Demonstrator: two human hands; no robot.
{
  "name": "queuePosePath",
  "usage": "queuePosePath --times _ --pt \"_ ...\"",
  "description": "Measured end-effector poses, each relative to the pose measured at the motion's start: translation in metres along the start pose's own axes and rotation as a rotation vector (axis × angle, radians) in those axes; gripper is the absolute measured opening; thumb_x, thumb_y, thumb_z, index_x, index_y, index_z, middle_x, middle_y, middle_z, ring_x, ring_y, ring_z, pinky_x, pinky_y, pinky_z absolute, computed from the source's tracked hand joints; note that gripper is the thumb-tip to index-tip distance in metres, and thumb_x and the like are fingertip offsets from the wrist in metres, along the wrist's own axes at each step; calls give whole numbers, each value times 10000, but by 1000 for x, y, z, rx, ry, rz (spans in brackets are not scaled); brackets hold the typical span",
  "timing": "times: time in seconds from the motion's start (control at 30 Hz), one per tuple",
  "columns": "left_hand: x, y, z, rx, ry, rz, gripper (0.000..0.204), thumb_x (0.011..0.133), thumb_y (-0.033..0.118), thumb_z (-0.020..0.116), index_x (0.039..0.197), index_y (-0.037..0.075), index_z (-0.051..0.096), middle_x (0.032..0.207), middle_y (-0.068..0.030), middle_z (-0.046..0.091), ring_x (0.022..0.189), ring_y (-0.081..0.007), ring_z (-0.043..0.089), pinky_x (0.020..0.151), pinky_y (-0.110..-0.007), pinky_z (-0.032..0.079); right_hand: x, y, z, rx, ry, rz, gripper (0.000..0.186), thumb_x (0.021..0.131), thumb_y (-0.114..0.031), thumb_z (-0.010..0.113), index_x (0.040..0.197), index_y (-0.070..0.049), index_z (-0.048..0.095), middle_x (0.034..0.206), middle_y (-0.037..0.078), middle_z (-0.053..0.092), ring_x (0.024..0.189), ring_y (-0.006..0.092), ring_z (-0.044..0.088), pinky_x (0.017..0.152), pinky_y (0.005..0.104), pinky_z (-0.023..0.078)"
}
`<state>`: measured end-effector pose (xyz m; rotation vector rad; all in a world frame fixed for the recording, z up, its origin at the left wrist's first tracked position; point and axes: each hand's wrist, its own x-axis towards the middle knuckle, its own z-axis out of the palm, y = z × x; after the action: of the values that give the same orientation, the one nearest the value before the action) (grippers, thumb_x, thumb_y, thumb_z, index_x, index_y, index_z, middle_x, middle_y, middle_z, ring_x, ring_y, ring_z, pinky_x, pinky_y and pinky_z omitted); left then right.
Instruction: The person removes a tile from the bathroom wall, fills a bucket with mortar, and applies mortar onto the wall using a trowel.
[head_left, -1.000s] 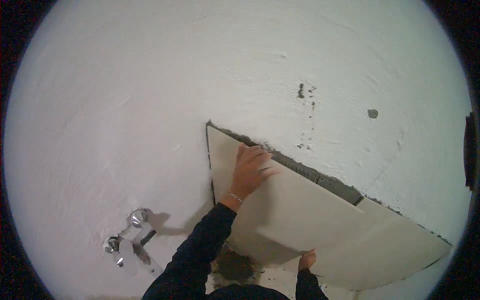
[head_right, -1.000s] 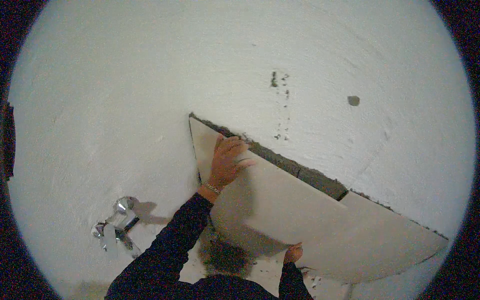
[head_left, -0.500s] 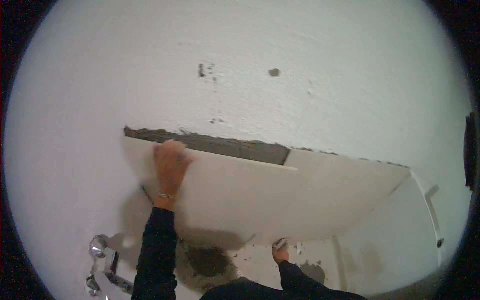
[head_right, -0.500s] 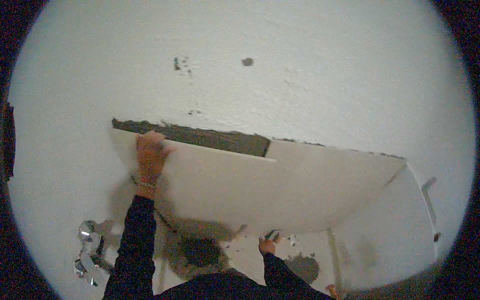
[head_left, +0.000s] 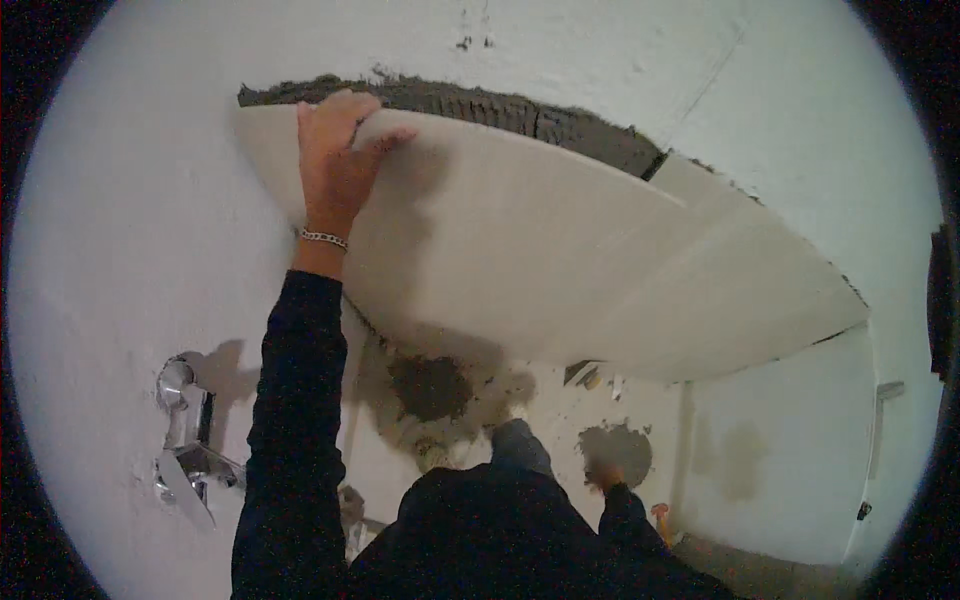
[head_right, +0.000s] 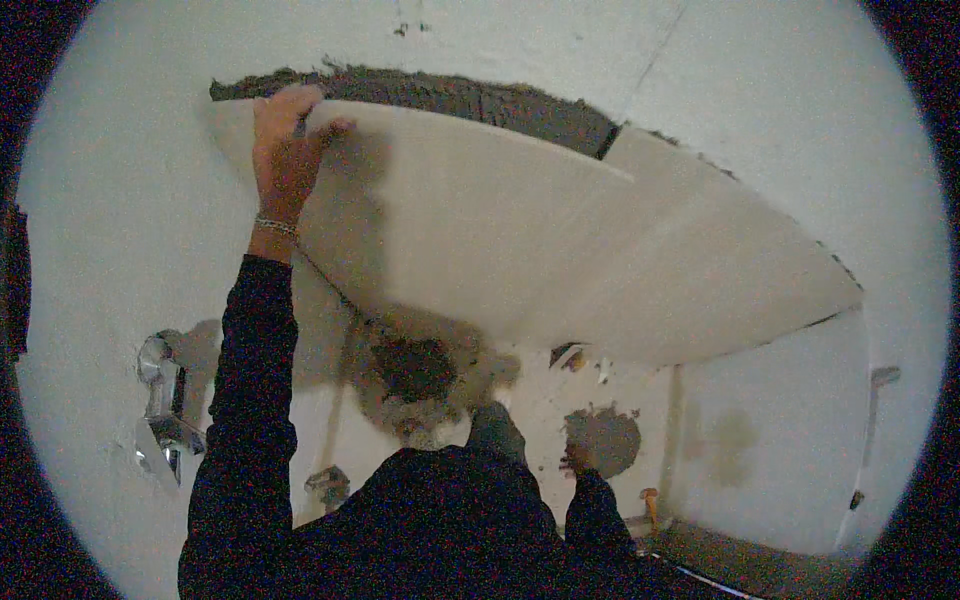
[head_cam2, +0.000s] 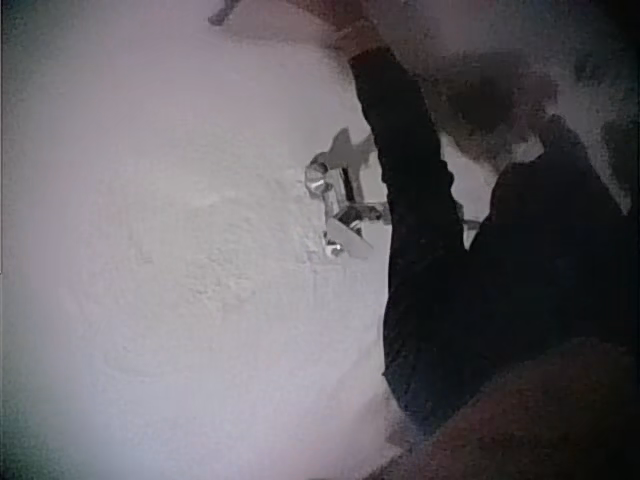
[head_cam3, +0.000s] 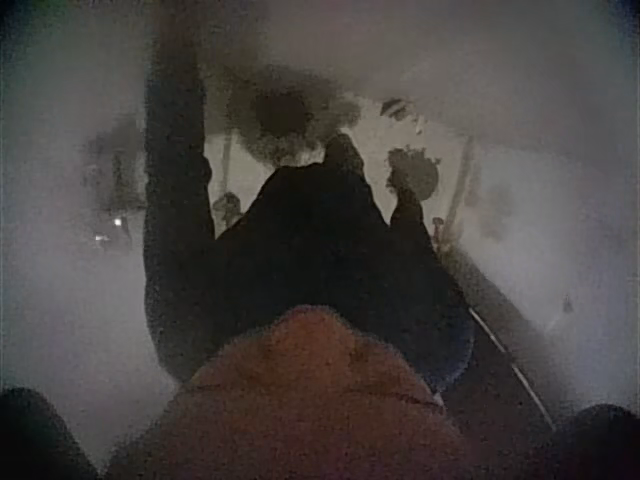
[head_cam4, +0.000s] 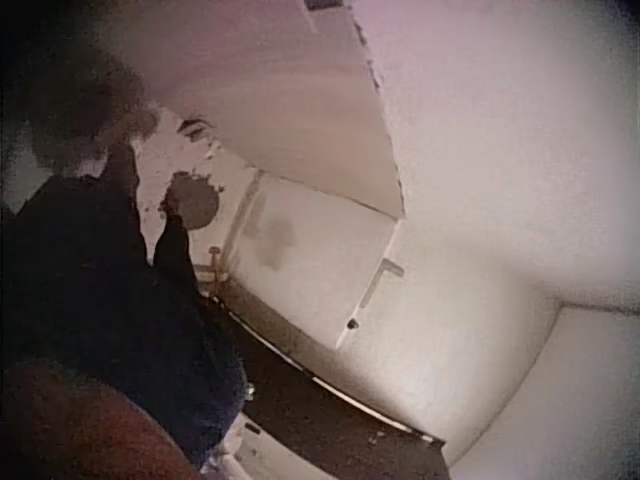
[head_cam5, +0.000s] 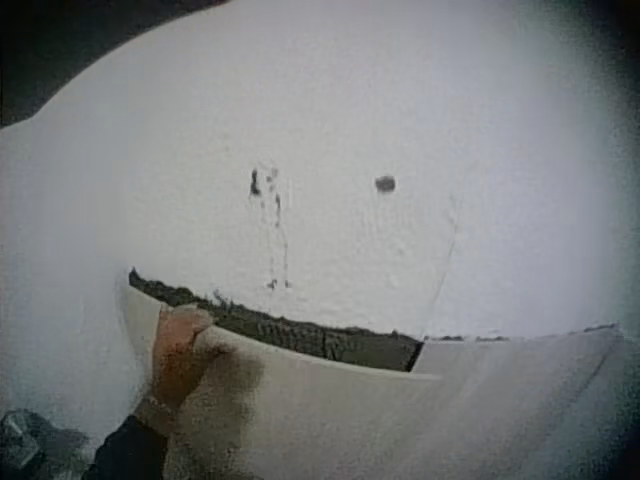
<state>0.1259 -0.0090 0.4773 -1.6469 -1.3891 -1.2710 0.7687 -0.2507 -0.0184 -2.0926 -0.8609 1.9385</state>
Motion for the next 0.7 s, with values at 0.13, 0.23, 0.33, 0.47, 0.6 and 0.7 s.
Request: queuePosePath --times 0.13,0.23,0.33,0.47,0.6,0.7 --pt "-17 -18 4 153 28 191 402 666 327 773 946 75 632 1004 -76 640 1035 -277 568 963 -468 367 -6 -124 33 159 -30 -17 574 863 -586 475 1103 -67 524 851 105 625 668 257 616 549 401 505" --pt "-8 16 10 79 -59 16 351 689 206 764 978 51 639 1063 -75 633 1077 -267 556 968 -429 384 -7 -210 34 175 -69 11 688 821 -673 464 1116 -56 530 875 122 628 658 254 615 567 389 503" --pt "-17 13 -5 8 -120 -190 378 697 110 736 1055 43 636 1155 -90 612 1139 -278 526 1015 -402 354 8 -280 54 124 -254 -22 646 872 -621 414 1134 -41 526 868 127 619 672 231 605 589 377 506" --pt "-29 5 -28 -83 -174 -304 428 769 160 680 1146 -18 581 1261 -145 546 1248 -285 433 1068 -397 280 49 -313 74 220 -548 -35 571 924 -533 393 1152 -24 517 904 138 613 689 240 605 623 385 519" --pt "-30 10 -62 48 -286 -349 392 887 158 521 1244 -6 527 1332 -142 487 1270 -273 413 1070 -373 276 81 -314 91 254 -656 -86 381 901 -355 536 1099 -31 506 964 163 602 698 258 596 632 400 524" --pt "-35 14 -67 1 -297 -517 388 880 125 507 1237 -27 524 1330 -142 489 1263 -263 422 1062 -361 286 99 -323 92 404 -1044 418 292 905 -301 538 1056 -52 514 932 151 595 704 245 593 612 382 517"
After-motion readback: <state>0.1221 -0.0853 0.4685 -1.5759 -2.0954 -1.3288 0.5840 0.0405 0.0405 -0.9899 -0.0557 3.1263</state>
